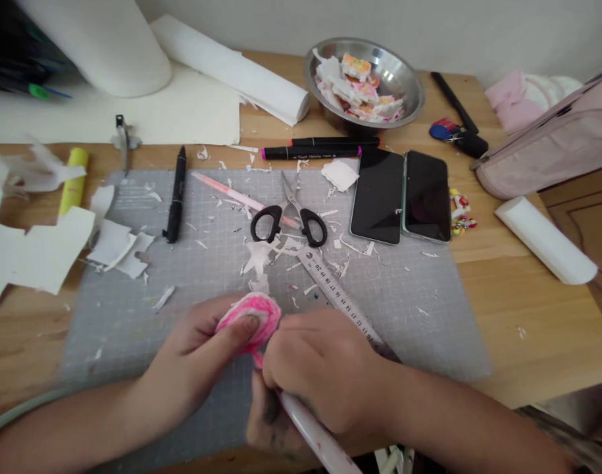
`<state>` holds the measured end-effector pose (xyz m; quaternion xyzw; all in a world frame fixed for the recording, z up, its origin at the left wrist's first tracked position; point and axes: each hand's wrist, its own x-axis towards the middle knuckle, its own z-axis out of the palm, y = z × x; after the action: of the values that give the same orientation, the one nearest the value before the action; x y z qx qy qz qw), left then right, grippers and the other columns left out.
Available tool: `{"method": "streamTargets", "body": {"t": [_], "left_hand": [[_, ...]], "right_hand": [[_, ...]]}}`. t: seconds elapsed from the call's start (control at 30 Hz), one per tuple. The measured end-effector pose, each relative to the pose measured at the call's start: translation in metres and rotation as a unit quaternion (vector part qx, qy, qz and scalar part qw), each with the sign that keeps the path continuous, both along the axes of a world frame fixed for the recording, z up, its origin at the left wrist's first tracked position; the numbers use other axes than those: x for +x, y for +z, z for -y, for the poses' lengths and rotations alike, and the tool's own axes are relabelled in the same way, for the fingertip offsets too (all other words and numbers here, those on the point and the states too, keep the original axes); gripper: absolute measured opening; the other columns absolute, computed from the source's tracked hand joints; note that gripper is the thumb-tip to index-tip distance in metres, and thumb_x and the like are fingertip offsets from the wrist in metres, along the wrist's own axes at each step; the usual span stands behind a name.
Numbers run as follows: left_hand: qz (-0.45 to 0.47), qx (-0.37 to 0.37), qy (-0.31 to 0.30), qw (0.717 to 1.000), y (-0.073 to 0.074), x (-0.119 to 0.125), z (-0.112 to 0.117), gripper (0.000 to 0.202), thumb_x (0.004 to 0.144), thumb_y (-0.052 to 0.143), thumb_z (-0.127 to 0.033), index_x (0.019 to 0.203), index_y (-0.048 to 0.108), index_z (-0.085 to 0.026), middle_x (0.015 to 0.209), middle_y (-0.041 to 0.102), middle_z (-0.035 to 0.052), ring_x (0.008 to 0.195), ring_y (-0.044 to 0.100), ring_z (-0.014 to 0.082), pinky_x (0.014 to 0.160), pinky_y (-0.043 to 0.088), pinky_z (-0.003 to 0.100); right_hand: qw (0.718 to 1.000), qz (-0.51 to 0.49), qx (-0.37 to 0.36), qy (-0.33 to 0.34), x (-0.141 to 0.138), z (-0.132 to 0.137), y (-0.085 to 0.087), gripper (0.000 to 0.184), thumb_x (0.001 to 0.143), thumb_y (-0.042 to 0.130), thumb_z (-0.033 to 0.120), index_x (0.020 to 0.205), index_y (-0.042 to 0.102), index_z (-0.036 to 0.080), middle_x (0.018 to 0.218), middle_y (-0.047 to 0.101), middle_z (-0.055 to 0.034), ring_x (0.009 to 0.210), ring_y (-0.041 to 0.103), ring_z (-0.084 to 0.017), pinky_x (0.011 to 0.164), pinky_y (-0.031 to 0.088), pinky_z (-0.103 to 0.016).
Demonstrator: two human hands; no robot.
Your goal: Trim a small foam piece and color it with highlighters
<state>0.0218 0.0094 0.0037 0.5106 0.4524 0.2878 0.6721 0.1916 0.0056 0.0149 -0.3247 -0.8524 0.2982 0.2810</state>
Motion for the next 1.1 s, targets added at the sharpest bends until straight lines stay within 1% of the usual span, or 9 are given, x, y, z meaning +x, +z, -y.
{"method": "streamTargets", "body": {"t": [0.2,0.37,0.53,0.67,0.7,0.77,0.87,1.0,1.1], "left_hand": [[0.038,-0.015,0.008,0.999,0.0,-0.002,-0.001,0.03,0.085,0.043,-0.028,0.057,0.041,-0.017,0.057,0.036,-0.0043,0.056,0.034,0.0088,0.051,0.03,0.02],[0.048,-0.019,-0.001,0.999,0.0,-0.002,-0.001,0.029,0.084,0.044,-0.028,0.057,0.044,-0.017,0.058,0.041,-0.0035,0.056,0.037,0.0094,0.052,0.032,0.02],[0.047,-0.029,0.011,0.998,0.0,-0.003,0.0,0.03,0.085,0.045,-0.029,0.057,0.042,-0.017,0.058,0.037,-0.004,0.056,0.034,0.009,0.051,0.03,0.02],[0.043,-0.026,0.018,0.999,0.0,-0.002,0.0,0.029,0.085,0.045,-0.029,0.058,0.044,-0.017,0.059,0.039,-0.0035,0.057,0.035,0.0097,0.052,0.031,0.021],[0.033,-0.027,0.022,0.999,-0.001,-0.002,0.0,0.03,0.085,0.045,-0.03,0.058,0.044,-0.017,0.058,0.037,-0.0036,0.057,0.034,0.0097,0.052,0.03,0.021],[0.015,-0.03,0.027,0.999,0.0,-0.002,0.0,0.03,0.084,0.047,-0.032,0.058,0.044,-0.017,0.058,0.035,-0.0038,0.056,0.032,0.0098,0.05,0.028,0.021],[0.025,-0.028,0.056,0.998,0.0,-0.001,0.0,0.028,0.082,0.05,-0.031,0.058,0.047,-0.017,0.057,0.038,-0.0036,0.056,0.033,0.0099,0.05,0.03,0.02],[0.094,-0.023,0.13,0.987,-0.001,0.001,0.001,0.011,0.079,0.055,-0.026,0.072,0.056,-0.018,0.068,0.053,-0.002,0.063,0.044,0.0104,0.058,0.04,0.019],[0.121,-0.038,0.155,0.98,0.0,0.002,0.001,0.008,0.078,0.059,-0.025,0.076,0.055,-0.018,0.07,0.054,-0.0026,0.064,0.046,0.0096,0.058,0.041,0.018]], "right_hand": [[0.998,0.034,-0.001,-0.055,-0.002,-0.001,0.004,0.029,0.072,0.049,0.005,0.06,0.028,0.022,0.05,0.039,0.008,0.046,0.036,-0.006,0.046,0.032,-0.02],[0.999,-0.018,-0.007,-0.03,0.001,0.003,-0.001,0.023,0.072,0.051,0.007,0.067,0.035,0.022,0.059,0.047,0.0063,0.054,0.044,-0.006,0.054,0.039,-0.02],[0.997,0.058,0.003,-0.041,0.004,-0.003,0.004,0.03,0.072,0.05,0.005,0.057,0.029,0.021,0.047,0.038,0.0076,0.044,0.037,-0.005,0.042,0.03,-0.02],[1.0,0.01,-0.011,-0.009,0.003,-0.005,0.004,0.028,0.073,0.051,0.008,0.057,0.031,0.021,0.05,0.046,0.0057,0.046,0.042,-0.006,0.045,0.036,-0.021],[0.999,0.0,-0.029,-0.021,0.003,-0.006,0.004,0.03,0.073,0.05,0.006,0.057,0.031,0.021,0.049,0.045,0.0065,0.045,0.042,-0.006,0.043,0.035,-0.02],[0.989,-0.073,-0.046,-0.12,0.002,-0.009,0.005,0.027,0.077,0.05,0.005,0.062,0.036,0.022,0.051,0.049,0.007,0.046,0.048,-0.007,0.043,0.037,-0.019],[0.957,-0.127,-0.078,-0.249,0.0,-0.016,0.008,0.009,0.082,0.054,0.016,0.08,0.05,0.024,0.068,0.062,0.0028,0.055,0.058,-0.009,0.047,0.044,-0.02],[0.972,-0.039,-0.146,-0.179,-0.003,-0.019,0.009,0.002,0.082,0.058,0.023,0.082,0.057,0.024,0.073,0.064,0.0031,0.06,0.06,-0.008,0.052,0.047,-0.018],[0.964,-0.054,-0.198,-0.169,-0.004,-0.014,0.008,0.008,0.081,0.061,0.023,0.081,0.052,0.024,0.065,0.058,0.0063,0.051,0.054,-0.005,0.045,0.042,-0.014]]}}
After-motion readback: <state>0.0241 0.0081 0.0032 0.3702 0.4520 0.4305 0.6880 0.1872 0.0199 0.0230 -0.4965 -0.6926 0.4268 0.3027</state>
